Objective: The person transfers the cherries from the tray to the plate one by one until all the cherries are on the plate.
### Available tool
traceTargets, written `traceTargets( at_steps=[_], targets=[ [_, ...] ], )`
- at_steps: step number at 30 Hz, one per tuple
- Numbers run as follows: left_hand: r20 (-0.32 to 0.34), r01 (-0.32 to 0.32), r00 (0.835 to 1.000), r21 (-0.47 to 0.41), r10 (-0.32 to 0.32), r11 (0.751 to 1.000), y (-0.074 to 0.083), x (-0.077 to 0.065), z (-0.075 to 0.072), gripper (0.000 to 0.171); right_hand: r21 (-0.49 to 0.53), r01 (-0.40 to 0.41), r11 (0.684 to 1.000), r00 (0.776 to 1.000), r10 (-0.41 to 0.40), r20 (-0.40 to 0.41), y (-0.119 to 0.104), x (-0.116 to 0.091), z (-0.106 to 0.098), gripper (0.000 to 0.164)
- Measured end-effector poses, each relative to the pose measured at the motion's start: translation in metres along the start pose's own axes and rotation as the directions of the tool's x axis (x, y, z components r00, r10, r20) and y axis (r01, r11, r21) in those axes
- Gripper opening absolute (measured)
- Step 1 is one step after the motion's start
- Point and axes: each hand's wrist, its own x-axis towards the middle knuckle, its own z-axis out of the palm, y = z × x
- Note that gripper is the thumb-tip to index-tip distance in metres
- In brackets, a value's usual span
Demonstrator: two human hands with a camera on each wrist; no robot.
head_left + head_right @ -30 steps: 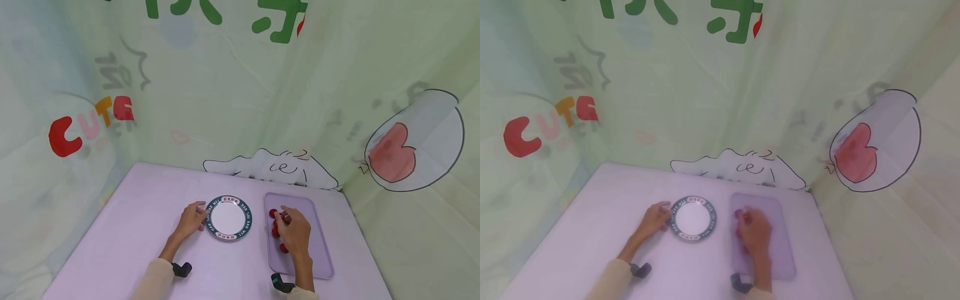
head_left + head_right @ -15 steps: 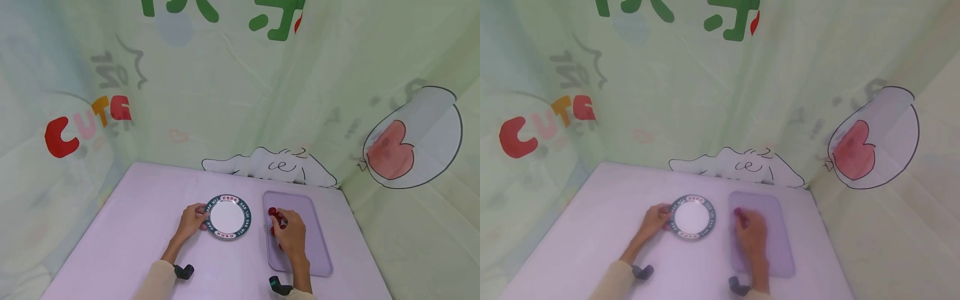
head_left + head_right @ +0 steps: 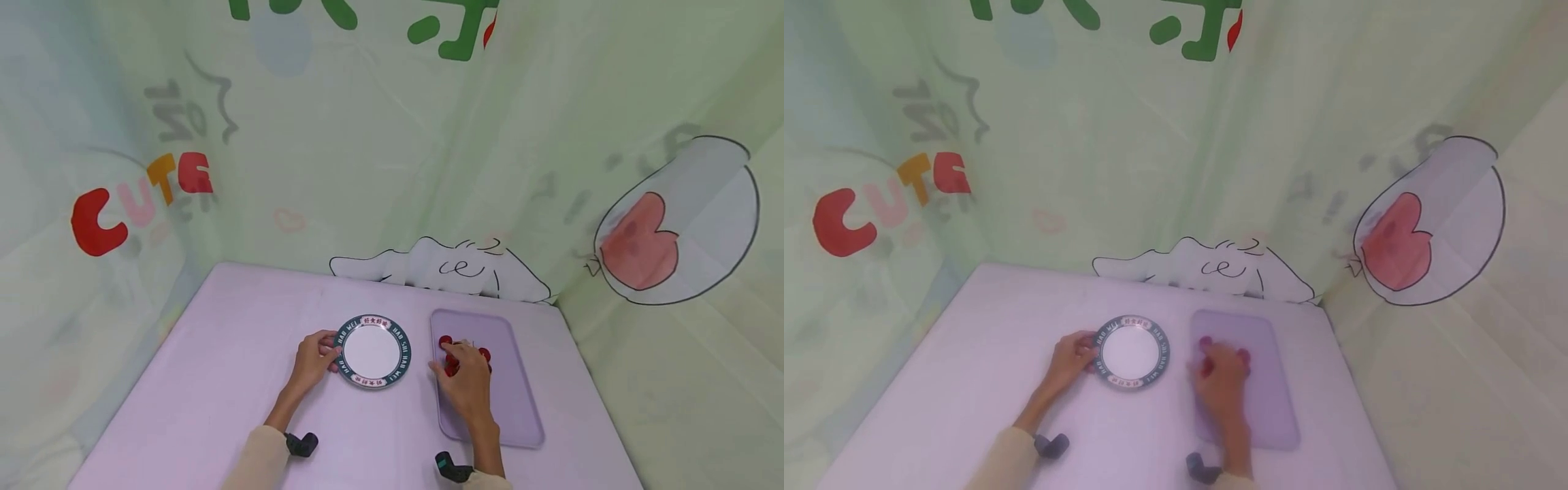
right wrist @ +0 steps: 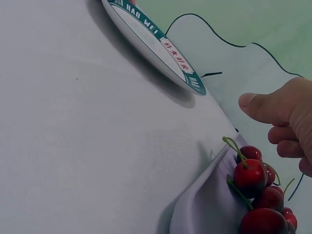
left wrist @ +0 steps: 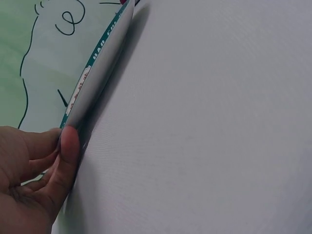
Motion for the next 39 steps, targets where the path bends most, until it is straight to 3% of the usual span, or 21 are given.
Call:
traceTargets(
  at_steps=[15, 26, 39],
  targets=[
    [-0.019, -0.004, 1.0, -0.023, 0.004, 1.0, 0.001, 0.001, -0.003, 0.039, -0.045, 0.027, 0.999, 0.999, -0.026, 0.03, 0.002, 0.0, 0.012, 0.049],
    [-0.024, -0.001, 1.0, 0.0, 0.001, 1.0, 0.001, 0.002, -0.001, 0.039, -0.08, -0.007, 0.997, 0.996, 0.015, 0.09, 0.001, -0.002, 0.013, 0.045],
    [-0.015, 0.017, 1.0, -0.013, -0.017, 1.0, -0.003, 0.001, 0.002, 0.037, -0.067, 0.027, 0.997, 0.998, -0.024, 0.052, -0.002, -0.004, 0.013, 0.037]
  ],
)
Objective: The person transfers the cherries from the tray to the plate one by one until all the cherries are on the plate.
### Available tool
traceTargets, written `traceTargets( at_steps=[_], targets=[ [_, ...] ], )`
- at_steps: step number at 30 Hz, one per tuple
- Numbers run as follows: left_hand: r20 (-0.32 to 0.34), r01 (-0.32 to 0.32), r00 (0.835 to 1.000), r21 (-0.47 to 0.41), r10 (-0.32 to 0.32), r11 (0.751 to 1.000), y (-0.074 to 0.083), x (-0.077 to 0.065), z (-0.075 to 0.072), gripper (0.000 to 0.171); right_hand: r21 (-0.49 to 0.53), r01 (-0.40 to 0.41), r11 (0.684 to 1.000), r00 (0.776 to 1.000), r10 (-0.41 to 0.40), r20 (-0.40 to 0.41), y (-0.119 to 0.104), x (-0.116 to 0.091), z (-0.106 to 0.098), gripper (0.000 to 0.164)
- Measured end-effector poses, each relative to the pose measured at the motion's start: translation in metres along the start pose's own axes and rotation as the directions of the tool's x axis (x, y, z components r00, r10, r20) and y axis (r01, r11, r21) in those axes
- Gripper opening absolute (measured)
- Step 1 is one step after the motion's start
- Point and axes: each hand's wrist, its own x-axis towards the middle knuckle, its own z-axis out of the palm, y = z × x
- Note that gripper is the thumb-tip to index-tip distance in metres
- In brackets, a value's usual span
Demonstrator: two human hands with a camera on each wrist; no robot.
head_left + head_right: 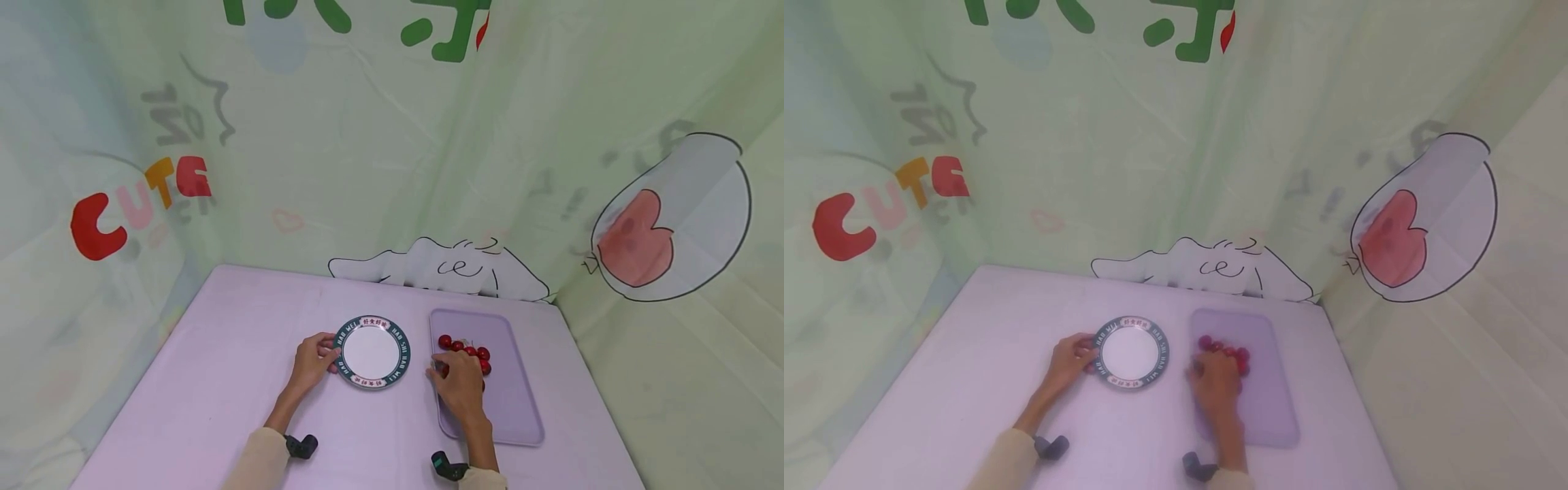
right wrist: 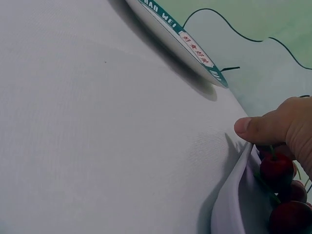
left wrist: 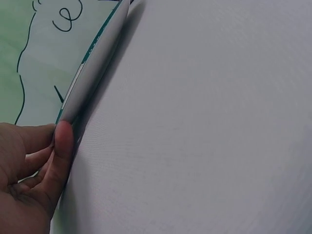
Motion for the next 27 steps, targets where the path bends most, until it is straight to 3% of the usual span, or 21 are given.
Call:
traceTargets(
  at_steps=[18, 27],
  targets=[
    [-0.006, 0.0, 1.0, 0.018, 0.0, 1.0, -0.0003, -0.0006, 0.0015, 0.038, 0.029, -0.004, 1.0, 0.998, 0.006, -0.055, 0.0056, 0.0035, 0.0012, 0.025],
    [-0.008, -0.002, 1.0, 0.012, 0.002, 1.0, 0.0015, -0.0013, 0.0011, 0.038, 0.052, 0.003, 0.999, 0.977, 0.008, -0.211, 0.0031, 0.0039, -0.006, 0.018]
  ],
)
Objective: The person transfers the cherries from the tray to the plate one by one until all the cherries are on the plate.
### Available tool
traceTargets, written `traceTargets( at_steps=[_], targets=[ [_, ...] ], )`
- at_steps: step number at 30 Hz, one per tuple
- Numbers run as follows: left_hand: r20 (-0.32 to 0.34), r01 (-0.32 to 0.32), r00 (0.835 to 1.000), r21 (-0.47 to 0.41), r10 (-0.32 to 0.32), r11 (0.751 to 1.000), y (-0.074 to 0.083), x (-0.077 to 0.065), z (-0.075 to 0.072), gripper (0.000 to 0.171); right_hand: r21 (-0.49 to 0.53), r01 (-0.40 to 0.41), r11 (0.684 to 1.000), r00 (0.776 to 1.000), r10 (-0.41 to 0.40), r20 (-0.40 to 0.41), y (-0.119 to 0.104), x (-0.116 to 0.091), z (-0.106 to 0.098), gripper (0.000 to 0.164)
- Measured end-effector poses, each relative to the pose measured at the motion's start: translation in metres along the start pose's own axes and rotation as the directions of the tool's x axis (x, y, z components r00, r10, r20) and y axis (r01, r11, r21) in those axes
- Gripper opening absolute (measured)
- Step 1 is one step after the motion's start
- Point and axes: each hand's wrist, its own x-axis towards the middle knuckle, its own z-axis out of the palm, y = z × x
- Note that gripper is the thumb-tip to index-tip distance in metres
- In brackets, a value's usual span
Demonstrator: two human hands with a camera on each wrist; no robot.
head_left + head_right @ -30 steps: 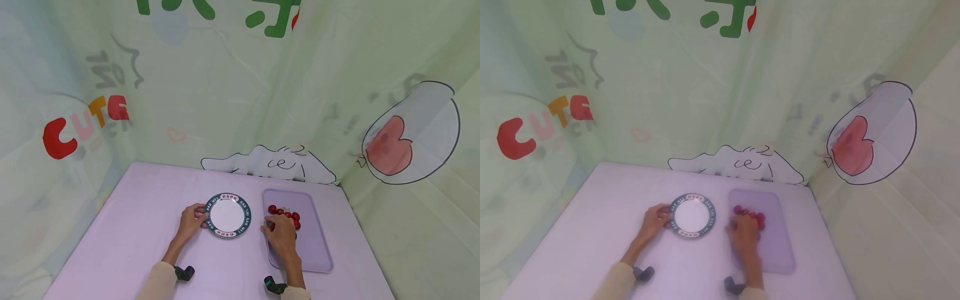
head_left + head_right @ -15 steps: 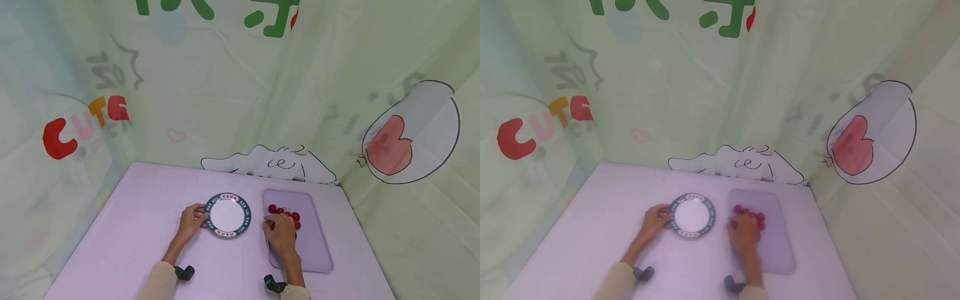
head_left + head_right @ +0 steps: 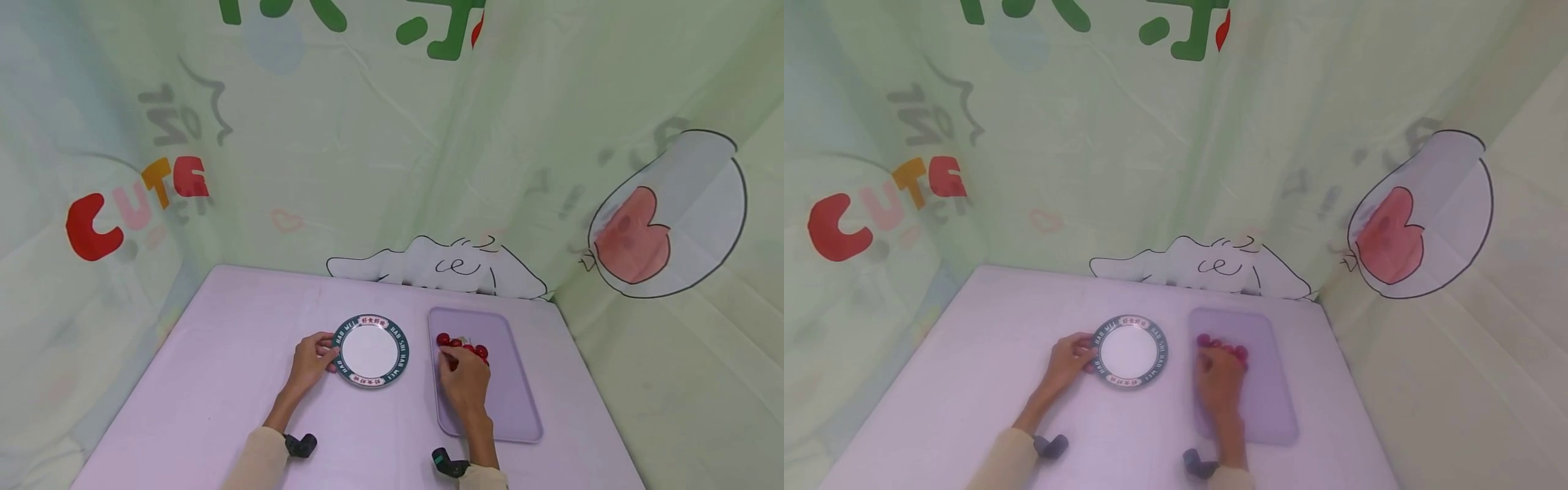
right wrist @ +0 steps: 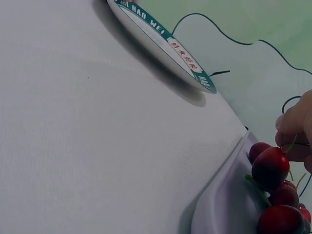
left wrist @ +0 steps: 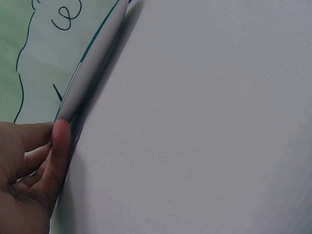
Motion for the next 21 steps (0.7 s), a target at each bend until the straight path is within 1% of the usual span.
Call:
traceTargets(
  at_steps=[3, 6, 8, 11, 15, 17, 21],
  targets=[
    [-0.002, 0.003, 1.0, 0.015, -0.003, 1.0, 0.0, 0.0, 0.0, 0.038, 0.027, -0.024, 0.999, 0.999, 0.025, -0.041, -0.004, 0.001, -0.004, 0.017],
    [-0.006, 0.004, 1.0, 0.027, -0.004, 1.0, -0.001, 0.001, 0.0, 0.038, 0.061, -0.068, 0.996, 0.994, 0.073, -0.08, -0.008, 0.002, -0.009, 0.016],
    [-0.008, 0.007, 1.0, 0.025, -0.007, 1.0, -0.001, 0.001, 0.001, 0.038, 0.096, -0.104, 0.99, 0.988, 0.114, -0.106, -0.01, 0.003, -0.011, 0.014],
    [-0.008, 0.012, 1.0, 0.01, -0.012, 1.0, -0.002, 0.001, 0.001, 0.038, 0.151, -0.164, 0.975, 0.972, 0.185, -0.144, -0.011, 0.004, -0.014, 0.013],
    [-0.006, 0.015, 1.0, -0.005, -0.015, 1.0, -0.002, 0.001, 0.001, 0.038, 0.234, -0.231, 0.944, 0.948, 0.273, -0.166, -0.01, 0.004, -0.016, 0.011],
    [-0.006, 0.013, 1.0, -0.004, -0.013, 1.0, -0.002, 0.001, 0.001, 0.038, 0.272, -0.258, 0.927, 0.938, 0.308, -0.161, -0.009, 0.003, -0.016, 0.01],
    [-0.004, 0.013, 1.0, -0.01, -0.013, 1.0, -0.002, 0.0, 0.002, 0.038, 0.348, -0.32, 0.881, 0.911, 0.387, -0.143, -0.003, 0.002, -0.014, 0.011]
  ],
)
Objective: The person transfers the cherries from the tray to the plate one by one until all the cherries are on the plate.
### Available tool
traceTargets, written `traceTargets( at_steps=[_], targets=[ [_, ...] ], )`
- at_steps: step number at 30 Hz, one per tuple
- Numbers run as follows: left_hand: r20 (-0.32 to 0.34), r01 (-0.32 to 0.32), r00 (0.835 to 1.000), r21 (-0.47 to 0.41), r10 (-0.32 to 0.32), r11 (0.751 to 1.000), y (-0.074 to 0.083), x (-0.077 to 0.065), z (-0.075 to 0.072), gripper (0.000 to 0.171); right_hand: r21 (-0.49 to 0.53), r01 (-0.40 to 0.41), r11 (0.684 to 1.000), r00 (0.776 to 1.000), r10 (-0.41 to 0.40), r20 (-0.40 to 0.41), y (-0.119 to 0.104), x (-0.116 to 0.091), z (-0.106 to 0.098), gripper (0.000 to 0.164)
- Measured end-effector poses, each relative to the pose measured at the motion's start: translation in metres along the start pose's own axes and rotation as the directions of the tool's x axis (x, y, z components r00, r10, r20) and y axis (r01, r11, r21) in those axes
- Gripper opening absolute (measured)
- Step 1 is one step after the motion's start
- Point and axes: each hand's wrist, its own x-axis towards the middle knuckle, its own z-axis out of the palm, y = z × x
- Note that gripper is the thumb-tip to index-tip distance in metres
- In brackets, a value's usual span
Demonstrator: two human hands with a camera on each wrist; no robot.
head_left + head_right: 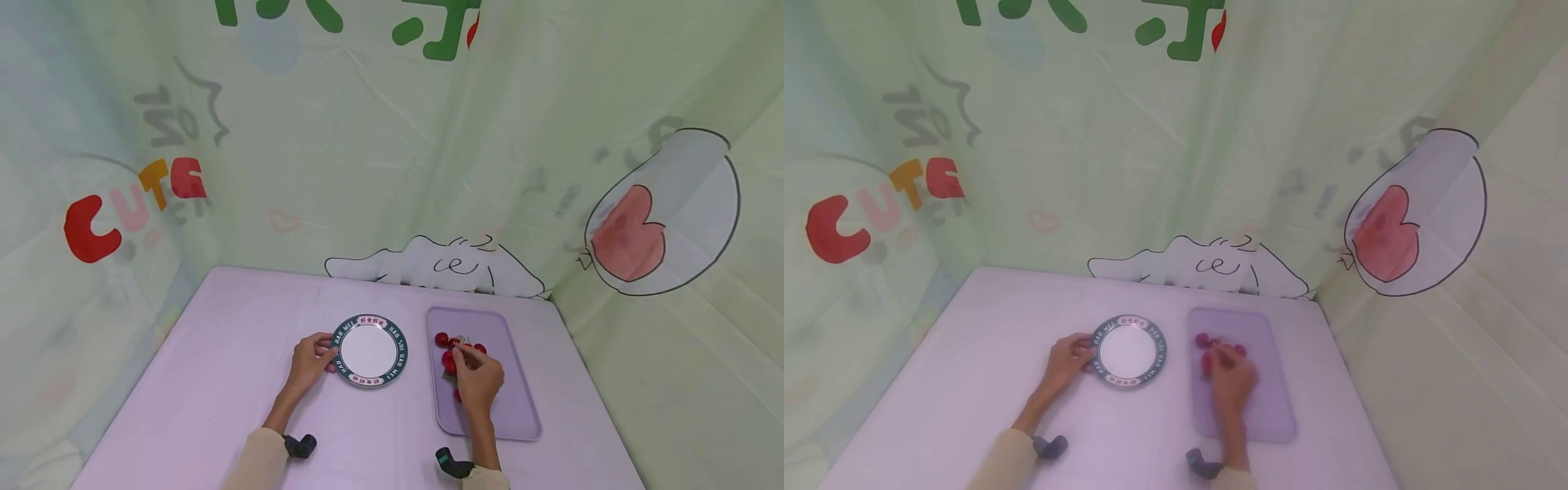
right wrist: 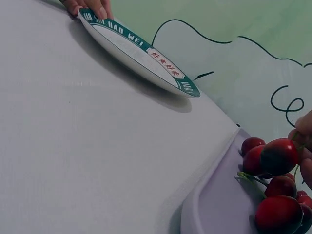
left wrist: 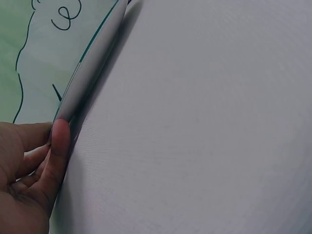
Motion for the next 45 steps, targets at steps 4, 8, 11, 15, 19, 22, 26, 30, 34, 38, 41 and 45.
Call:
traceTargets(
  at_steps=[4, 8, 11, 15, 19, 22, 26, 30, 34, 38, 41, 45],
  targets=[
    [0.0, 0.0, 1.0, 0.002, 0.0, 1.0, -0.0008, -0.0002, 0.0006, 0.038, 0.073, -0.079, 0.994, 0.997, 0.079, -0.005, 0.0048, -0.0003, -0.0008, 0.015],
    [0.0, 0.002, 1.0, 0.0, -0.002, 1.0, -0.0022, -0.0003, 0.0009, 0.038, 0.147, -0.171, 0.974, 0.985, 0.172, 0.007, 0.0038, -0.0013, -0.0036, 0.018],
    [0.0, 0.003, 1.0, -0.005, -0.003, 1.0, -0.003, -0.0002, 0.0008, 0.038, 0.207, -0.246, 0.947, 0.969, 0.248, 0.018, 0.0032, -0.0004, -0.0049, 0.019],
    [-0.001, 0.0, 1.0, -0.007, 0.0, 1.0, -0.0039, 0.0, 0.0007, 0.038, 0.322, -0.322, 0.89, 0.945, 0.324, 0.049, 0.0068, 0.0025, -0.0053, 0.023],
    [-0.002, 0.0, 1.0, -0.005, 0.0, 1.0, -0.0038, 0.0002, 0.0005, 0.038, 0.407, -0.367, 0.837, 0.926, 0.371, 0.074, 0.0089, 0.0049, -0.0052, 0.027],
    [-0.003, -0.002, 1.0, -0.001, 0.002, 1.0, -0.0025, -0.0003, 0.0002, 0.038, 0.453, -0.377, 0.808, 0.92, 0.386, 0.076, 0.0082, 0.0056, -0.005, 0.027],
    [-0.006, 0.002, 1.0, 0.0, -0.002, 1.0, -0.0002, -0.0018, -0.0001, 0.038, 0.52, -0.373, 0.768, 0.917, 0.391, 0.08, 0.0072, 0.0063, -0.0047, 0.027],
    [-0.01, -0.004, 1.0, 0.012, 0.004, 1.0, 0.0007, -0.0024, 0.0002, 0.037, 0.553, -0.379, 0.742, 0.912, 0.402, 0.086, 0.0048, 0.0065, -0.0052, 0.028],
    [-0.013, -0.015, 1.0, 0.025, 0.016, 1.0, 0.0003, -0.0018, 0.0001, 0.037, 0.58, -0.387, 0.716, 0.907, 0.411, 0.098, 0.0039, 0.0076, -0.0044, 0.03],
    [-0.014, -0.011, 1.0, 0.035, 0.011, 0.999, -0.0015, -0.0013, 0.0004, 0.037, 0.597, -0.382, 0.705, 0.908, 0.408, 0.099, 0.0046, 0.0083, -0.0028, 0.03],
    [-0.017, -0.008, 1.0, 0.041, 0.009, 0.999, -0.0027, -0.0013, 0.0008, 0.037, 0.603, -0.385, 0.698, 0.905, 0.415, 0.097, 0.0065, 0.008, -0.0015, 0.03],
    [-0.019, -0.009, 1.0, 0.047, 0.01, 0.999, -0.003, -0.0015, 0.001, 0.037, 0.61, -0.393, 0.688, 0.901, 0.421, 0.106, 0.0095, 0.0076, -0.0002, 0.03]
  ],
)
